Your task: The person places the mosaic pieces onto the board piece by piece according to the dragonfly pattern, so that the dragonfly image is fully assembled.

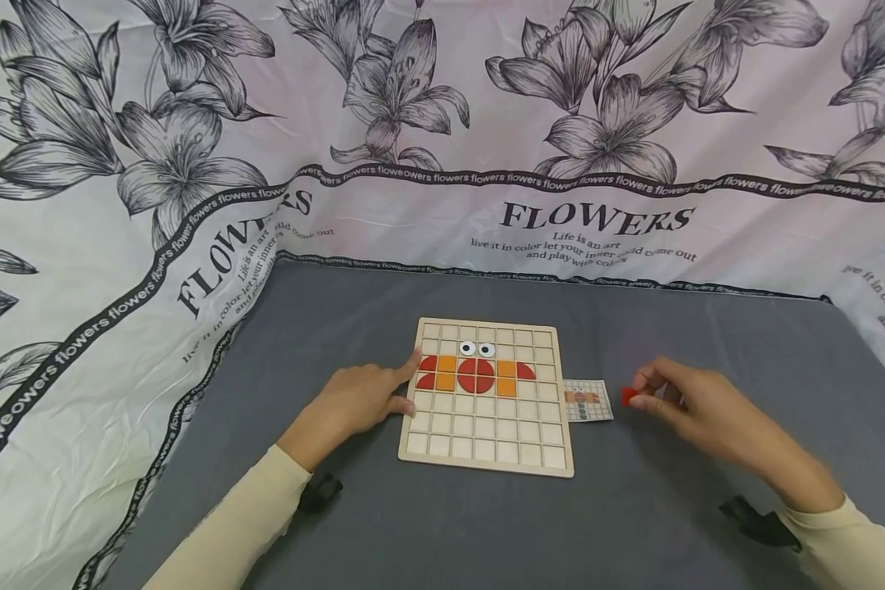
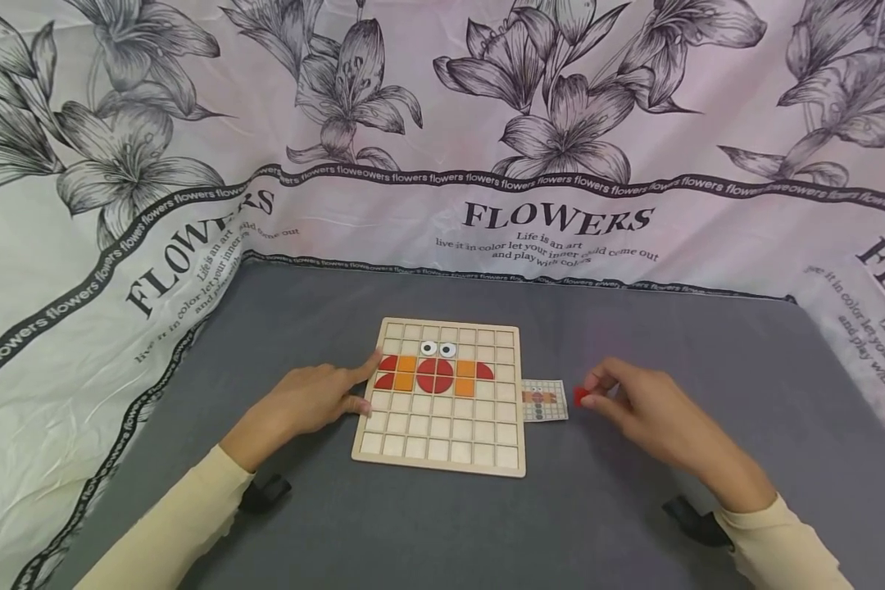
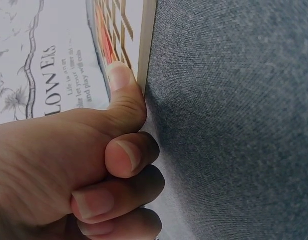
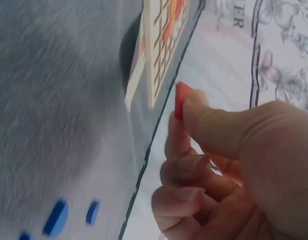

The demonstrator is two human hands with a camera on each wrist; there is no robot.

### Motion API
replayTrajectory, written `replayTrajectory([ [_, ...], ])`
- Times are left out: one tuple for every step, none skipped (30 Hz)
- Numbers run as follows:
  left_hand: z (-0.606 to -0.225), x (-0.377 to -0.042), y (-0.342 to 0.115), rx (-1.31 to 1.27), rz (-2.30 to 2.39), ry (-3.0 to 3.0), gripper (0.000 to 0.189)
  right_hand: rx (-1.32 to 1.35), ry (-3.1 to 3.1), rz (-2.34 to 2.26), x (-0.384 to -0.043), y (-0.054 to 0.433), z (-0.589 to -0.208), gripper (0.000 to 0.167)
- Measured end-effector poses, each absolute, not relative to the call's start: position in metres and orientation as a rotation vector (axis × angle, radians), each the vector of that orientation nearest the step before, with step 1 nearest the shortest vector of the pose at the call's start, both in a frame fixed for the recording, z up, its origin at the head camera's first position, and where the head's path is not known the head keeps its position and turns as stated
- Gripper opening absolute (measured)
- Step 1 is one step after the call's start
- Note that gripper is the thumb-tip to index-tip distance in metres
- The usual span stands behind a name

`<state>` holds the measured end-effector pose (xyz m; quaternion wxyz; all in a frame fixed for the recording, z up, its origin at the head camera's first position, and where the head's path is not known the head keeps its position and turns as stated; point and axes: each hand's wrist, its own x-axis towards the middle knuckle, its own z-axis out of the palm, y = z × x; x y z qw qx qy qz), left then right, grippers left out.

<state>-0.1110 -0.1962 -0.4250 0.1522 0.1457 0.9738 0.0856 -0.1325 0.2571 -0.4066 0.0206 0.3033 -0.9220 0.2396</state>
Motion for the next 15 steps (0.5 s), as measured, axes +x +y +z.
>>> replayTrajectory([
  [-0.425,-0.111,-0.196,0.420,0.250,2.796,0.085,0.940,-2.858,0.754,-0.133,0.253,-0.406,0.020],
  [-0.425,-0.111,-0.196,0.423,0.252,2.796,0.085,0.942,-2.857,0.763,-0.133,0.249,-0.406,0.019],
  [-0.425,-0.111,-0.195,0.423,0.256,2.794,0.084,0.939,-2.861,0.772,-0.133,0.245,-0.406,0.019],
  [-0.425,-0.111,-0.195,0.421,0.256,2.793,0.084,0.938,-2.863,0.779,-0.133,0.241,-0.406,0.018],
  [-0.425,-0.111,-0.195,0.421,0.256,2.793,0.084,0.938,-2.870,0.783,-0.134,0.237,-0.406,0.017],
  [-0.425,-0.111,-0.195,0.419,0.256,2.793,0.084,0.936,-2.883,0.791,-0.134,0.234,-0.405,0.016],
  [-0.425,-0.111,-0.195,0.419,0.255,2.793,0.085,0.932,-2.894,0.803,-0.134,0.230,-0.405,0.015],
  [-0.425,-0.111,-0.195,0.419,0.252,2.793,0.085,0.927,-2.907,0.821,-0.134,0.226,-0.404,0.014],
  [-0.425,-0.111,-0.195,0.418,0.252,2.793,0.085,0.922,-2.918,0.833,-0.135,0.222,-0.403,0.013],
  [-0.425,-0.111,-0.195,0.418,0.252,2.795,0.085,0.920,-2.926,0.850,-0.135,0.218,-0.403,0.012],
  [-0.425,-0.111,-0.195,0.418,0.252,2.796,0.085,0.917,-2.937,0.870,-0.136,0.214,-0.403,0.011],
  [-0.426,-0.111,-0.195,0.417,0.250,2.796,0.085,0.915,-2.944,0.887,-0.136,0.210,-0.403,0.010],
  [-0.426,-0.111,-0.195,0.415,0.251,2.796,0.085,0.914,-2.949,0.903,-0.137,0.206,-0.403,0.010],
  [-0.426,-0.111,-0.195,0.413,0.250,2.796,0.085,0.912,-2.953,0.917,-0.138,0.202,-0.404,0.010],
  [-0.426,-0.112,-0.195,0.413,0.248,2.796,0.085,0.912,-2.954,0.927,-0.138,0.198,-0.405,0.010],
])
